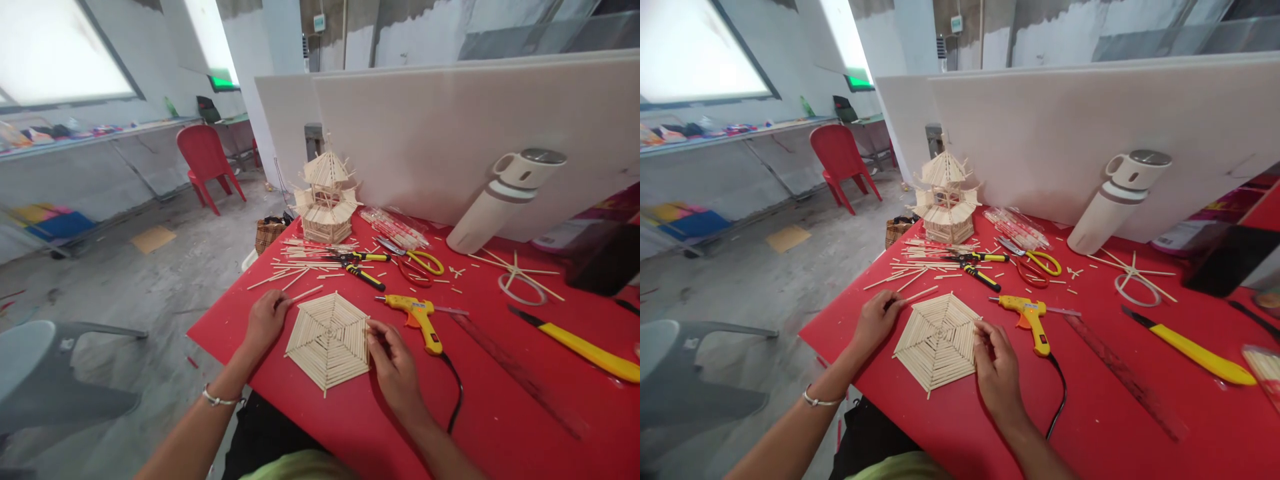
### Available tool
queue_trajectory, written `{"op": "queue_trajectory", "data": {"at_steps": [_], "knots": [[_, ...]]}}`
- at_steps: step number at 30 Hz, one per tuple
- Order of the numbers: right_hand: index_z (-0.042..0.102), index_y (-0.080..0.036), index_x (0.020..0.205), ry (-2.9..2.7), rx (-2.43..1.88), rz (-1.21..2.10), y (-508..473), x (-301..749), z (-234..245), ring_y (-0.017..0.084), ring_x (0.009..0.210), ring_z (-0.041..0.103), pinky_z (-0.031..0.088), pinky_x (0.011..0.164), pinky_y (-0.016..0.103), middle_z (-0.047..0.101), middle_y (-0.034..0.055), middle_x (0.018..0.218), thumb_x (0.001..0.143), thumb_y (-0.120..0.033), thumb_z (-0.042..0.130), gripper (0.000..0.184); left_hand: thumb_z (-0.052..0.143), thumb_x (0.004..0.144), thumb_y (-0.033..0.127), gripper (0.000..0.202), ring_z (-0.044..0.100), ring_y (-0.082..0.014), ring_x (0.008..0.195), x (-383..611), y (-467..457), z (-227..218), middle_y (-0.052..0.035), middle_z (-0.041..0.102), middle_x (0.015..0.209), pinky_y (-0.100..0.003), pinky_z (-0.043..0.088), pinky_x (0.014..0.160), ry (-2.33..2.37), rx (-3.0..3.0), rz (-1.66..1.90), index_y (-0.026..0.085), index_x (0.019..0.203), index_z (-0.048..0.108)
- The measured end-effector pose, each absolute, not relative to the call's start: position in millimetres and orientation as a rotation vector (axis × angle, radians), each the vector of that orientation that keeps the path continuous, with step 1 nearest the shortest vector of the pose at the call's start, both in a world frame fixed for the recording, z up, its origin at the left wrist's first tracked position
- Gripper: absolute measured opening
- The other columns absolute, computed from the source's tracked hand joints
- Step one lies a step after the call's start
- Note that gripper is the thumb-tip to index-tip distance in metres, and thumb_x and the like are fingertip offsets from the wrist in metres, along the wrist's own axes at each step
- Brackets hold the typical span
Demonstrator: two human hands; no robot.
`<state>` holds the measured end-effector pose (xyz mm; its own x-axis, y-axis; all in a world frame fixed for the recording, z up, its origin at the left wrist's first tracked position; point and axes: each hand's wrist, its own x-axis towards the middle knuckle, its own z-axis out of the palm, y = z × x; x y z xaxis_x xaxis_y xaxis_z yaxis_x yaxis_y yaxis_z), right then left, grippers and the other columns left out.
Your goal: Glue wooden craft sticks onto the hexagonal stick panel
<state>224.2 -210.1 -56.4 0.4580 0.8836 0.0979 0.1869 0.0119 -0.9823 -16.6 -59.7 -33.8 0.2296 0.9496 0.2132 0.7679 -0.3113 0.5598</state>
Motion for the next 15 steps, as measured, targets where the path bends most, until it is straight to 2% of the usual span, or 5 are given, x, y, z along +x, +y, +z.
{"op": "queue_trajectory", "data": {"at_steps": [7,15], "knots": [[0.068,-0.024,0.109,-0.999,-1.486,0.716,-210.2,225.0,-58.2,0.022,0.106,0.063,0.050,0.093,0.036,0.069,0.0079,0.112,0.093,-0.043,0.058,0.027,0.053,0.091,0.027,0.020,0.065,-0.0192,0.079,0.2,-60.8,-29.6,-0.0054,0.071,0.085,-0.029,0.049,0.076,1.403,2.171,0.838,0.020,0.080,0.068],[0.067,-0.023,0.109,-1.026,-1.498,0.719,-211.1,225.1,-56.1,0.021,0.105,0.063,0.051,0.092,0.035,0.068,0.0077,0.111,0.094,-0.040,0.057,0.025,0.053,0.094,0.028,0.024,0.067,-0.0187,0.081,0.3,-57.0,-37.4,-0.0060,0.073,0.090,-0.027,0.049,0.074,1.359,2.245,0.752,0.019,0.086,0.073]]}}
